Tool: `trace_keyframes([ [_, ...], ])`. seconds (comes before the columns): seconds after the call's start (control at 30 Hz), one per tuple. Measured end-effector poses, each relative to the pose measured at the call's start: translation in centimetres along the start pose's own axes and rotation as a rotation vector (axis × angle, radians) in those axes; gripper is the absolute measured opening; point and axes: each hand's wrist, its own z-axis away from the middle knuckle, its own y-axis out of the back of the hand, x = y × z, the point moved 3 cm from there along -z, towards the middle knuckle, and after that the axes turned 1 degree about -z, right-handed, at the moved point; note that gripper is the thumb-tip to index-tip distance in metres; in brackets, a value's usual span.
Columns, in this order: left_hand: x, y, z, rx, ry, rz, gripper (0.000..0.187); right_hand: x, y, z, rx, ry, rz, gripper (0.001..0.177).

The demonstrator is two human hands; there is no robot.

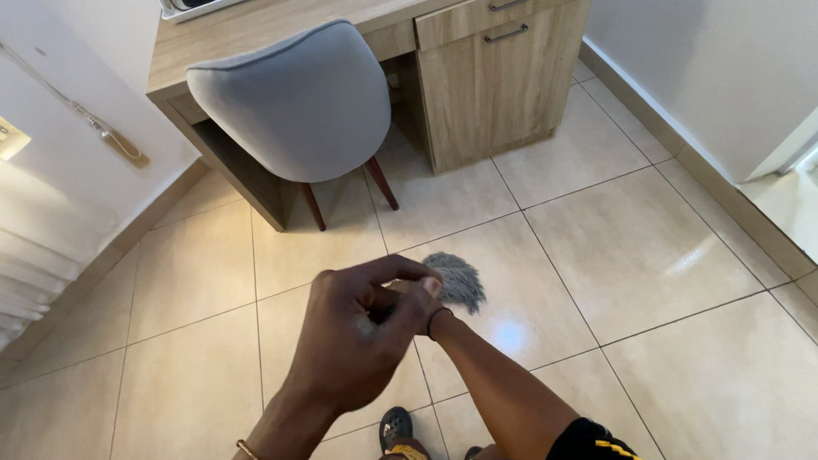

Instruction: The person wrings a mop head in a bucket of soapy water by hand and then wipes the floor around a desk and a bed.

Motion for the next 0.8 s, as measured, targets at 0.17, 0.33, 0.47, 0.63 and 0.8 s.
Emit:
trace_keyframes([
  [0.17, -0.2, 6.5, -2.7, 0.267, 0.001, 0.076, 0.029, -3.3, 0.2, -0.8, -0.044, 0.110, -0.044, 0.031],
  [0.33, -1.4, 10.7, -3.9, 0.402, -0.005, 0.288, 0.031, -3.5, 0.9, 0.5, -0.129, 0.033, 0.072, 0.028],
  [0.47, -6.2, 10.8, -4.7, 0.381, 0.155, 0.453, 0.029, -0.3, 1.1, 2.9, -0.245, -0.119, 0.207, 0.025],
  [0.63, -13.4, 6.2, -4.4, 0.296, 0.245, 0.515, 0.031, 6.8, 2.3, 9.6, -0.229, -0.272, 0.224, 0.020],
  [0.8, -16.9, -4.4, -2.6, -0.172, 0.281, 0.504, 0.030, 14.5, 6.7, 20.6, 0.050, -0.461, 0.296, 0.010],
])
